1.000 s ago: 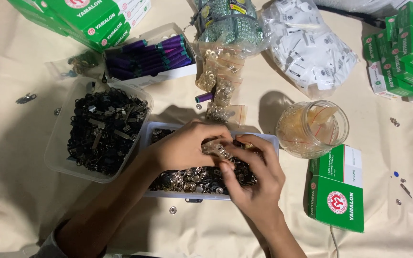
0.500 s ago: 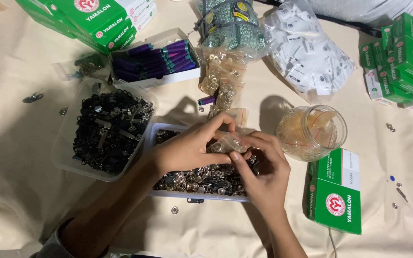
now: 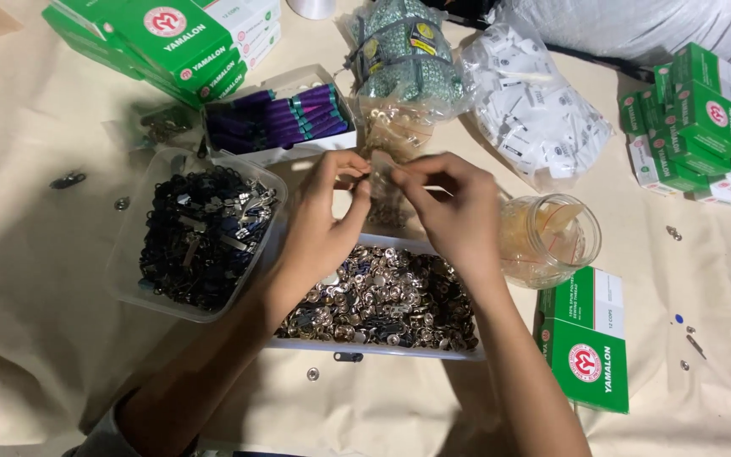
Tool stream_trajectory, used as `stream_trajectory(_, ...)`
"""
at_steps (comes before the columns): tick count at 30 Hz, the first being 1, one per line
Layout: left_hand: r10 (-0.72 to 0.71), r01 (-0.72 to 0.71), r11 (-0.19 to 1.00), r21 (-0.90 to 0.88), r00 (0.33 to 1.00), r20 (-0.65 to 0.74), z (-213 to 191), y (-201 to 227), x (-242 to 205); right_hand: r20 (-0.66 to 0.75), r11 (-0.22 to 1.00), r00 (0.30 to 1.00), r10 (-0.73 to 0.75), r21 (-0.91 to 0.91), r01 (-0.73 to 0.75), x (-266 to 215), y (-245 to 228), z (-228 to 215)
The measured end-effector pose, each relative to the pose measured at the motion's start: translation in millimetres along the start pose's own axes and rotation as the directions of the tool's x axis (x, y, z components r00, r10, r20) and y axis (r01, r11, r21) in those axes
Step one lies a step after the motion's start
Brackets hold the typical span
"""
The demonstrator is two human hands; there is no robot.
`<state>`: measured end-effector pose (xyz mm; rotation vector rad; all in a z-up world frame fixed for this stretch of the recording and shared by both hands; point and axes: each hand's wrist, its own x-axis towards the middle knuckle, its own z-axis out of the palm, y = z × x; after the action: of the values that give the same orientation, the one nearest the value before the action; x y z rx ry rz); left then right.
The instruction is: The person repeatedly picks small metal snap fasteners from a plastic bin, places them into a small clear bag, and returns the bag to the bin. The hands work continuously over the bin, handling individual fasteners one at a time.
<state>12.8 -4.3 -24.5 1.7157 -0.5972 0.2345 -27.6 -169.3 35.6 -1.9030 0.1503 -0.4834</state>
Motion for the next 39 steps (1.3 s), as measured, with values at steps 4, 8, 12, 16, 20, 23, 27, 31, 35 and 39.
stream_trajectory(4,-0.111,0.111,0.993,0.049,0.994,0.009,3,-6,-2,0.086,0.982,0.993,0.084,-0.174,-0.068,21,17,23)
stream_trajectory(8,-0.145,0.137,0.985,0.102,0.986,0.079,2,-4,-4,0.148,0.942,0.97,0.193,-0.304,-0.141,28,26,24)
stream_trajectory(12,-0.106,0.091,0.986,0.137,0.989,0.106,6,-13,-7,0.152,0.918,0.963,0.221,-0.366,-0.152,28,25,13)
stream_trajectory(16,-0.222,0.167,0.954,0.249,0.951,0.213,-6,17,-6,0.164,0.893,0.967,0.197,-0.438,-0.108,27,27,9)
stream_trajectory(20,-0.254,0.099,0.904,0.417,0.907,0.336,0,10,-1,0.154,0.869,0.98,0.125,-0.494,-0.033,28,46,7)
stream_trajectory(23,-0.277,0.088,0.888,0.451,0.886,0.372,-1,12,-1,0.141,0.879,0.985,0.1,-0.476,-0.021,24,29,13)
stream_trajectory(27,-0.281,0.09,0.894,0.439,0.875,0.394,-4,24,3,0.097,0.96,0.995,-0.037,-0.271,0.063,24,23,9)
stream_trajectory(31,-0.26,0.078,0.9,0.429,0.886,0.384,-3,20,1,0.043,0.977,0.993,-0.106,-0.182,0.112,32,34,15)
stream_trajectory(35,-0.271,0.064,0.89,0.451,0.87,0.412,-4,22,3,0.038,0.978,0.99,-0.138,-0.152,0.142,40,43,20)
stream_trajectory(39,-0.348,0.077,0.861,0.502,0.81,0.472,-9,26,3,0.166,0.913,0.98,-0.11,-0.373,0.166,41,60,29)
